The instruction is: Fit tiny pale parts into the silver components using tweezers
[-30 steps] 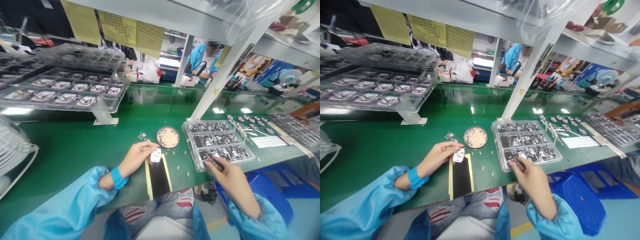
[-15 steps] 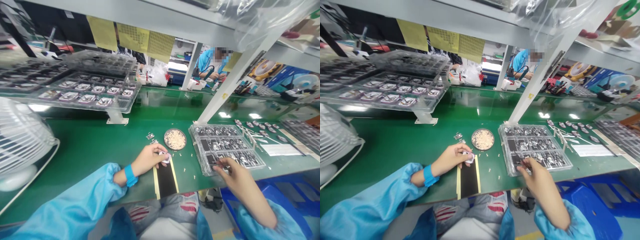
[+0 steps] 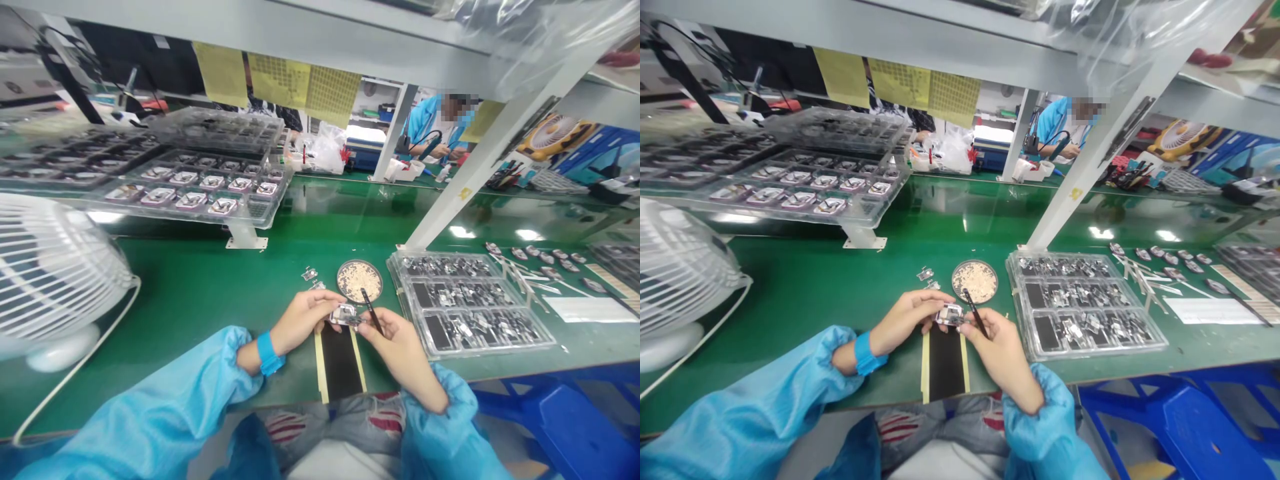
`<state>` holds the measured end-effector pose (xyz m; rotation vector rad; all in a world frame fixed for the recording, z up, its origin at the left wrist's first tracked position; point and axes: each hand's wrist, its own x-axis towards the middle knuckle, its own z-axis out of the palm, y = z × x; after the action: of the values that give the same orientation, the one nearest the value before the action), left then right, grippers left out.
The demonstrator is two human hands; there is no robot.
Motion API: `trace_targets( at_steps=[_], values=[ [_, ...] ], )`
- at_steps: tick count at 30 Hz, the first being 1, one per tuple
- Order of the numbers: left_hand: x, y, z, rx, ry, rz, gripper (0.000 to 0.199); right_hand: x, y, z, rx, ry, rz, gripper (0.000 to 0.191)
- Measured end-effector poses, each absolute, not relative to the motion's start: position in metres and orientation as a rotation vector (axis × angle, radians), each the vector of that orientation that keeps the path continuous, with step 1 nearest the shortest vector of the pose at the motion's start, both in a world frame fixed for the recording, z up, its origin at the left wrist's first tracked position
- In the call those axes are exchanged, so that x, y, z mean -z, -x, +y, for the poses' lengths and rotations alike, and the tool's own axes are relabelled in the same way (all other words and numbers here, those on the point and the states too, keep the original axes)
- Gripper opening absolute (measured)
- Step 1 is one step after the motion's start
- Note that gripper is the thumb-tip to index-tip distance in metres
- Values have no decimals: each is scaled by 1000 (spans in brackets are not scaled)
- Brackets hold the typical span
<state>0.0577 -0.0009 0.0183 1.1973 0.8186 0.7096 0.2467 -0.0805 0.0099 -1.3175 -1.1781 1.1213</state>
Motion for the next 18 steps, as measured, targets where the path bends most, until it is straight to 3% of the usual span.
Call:
trace_targets(
  at_steps=[3, 11, 18],
  values=[
    [-18, -58, -3, -744, -1212, 807, 32, -5, -246, -76, -1256, 1288, -1102, 37],
    [-15, -59, -12, -720, -1360, 740, 49, 0, -248, -69, -1261, 1380, -1159, 39],
    [-15, -57, -13, -701, -1542, 820, 47, -1, -252, -67, -1329, 1372, -1164, 42]
  ],
)
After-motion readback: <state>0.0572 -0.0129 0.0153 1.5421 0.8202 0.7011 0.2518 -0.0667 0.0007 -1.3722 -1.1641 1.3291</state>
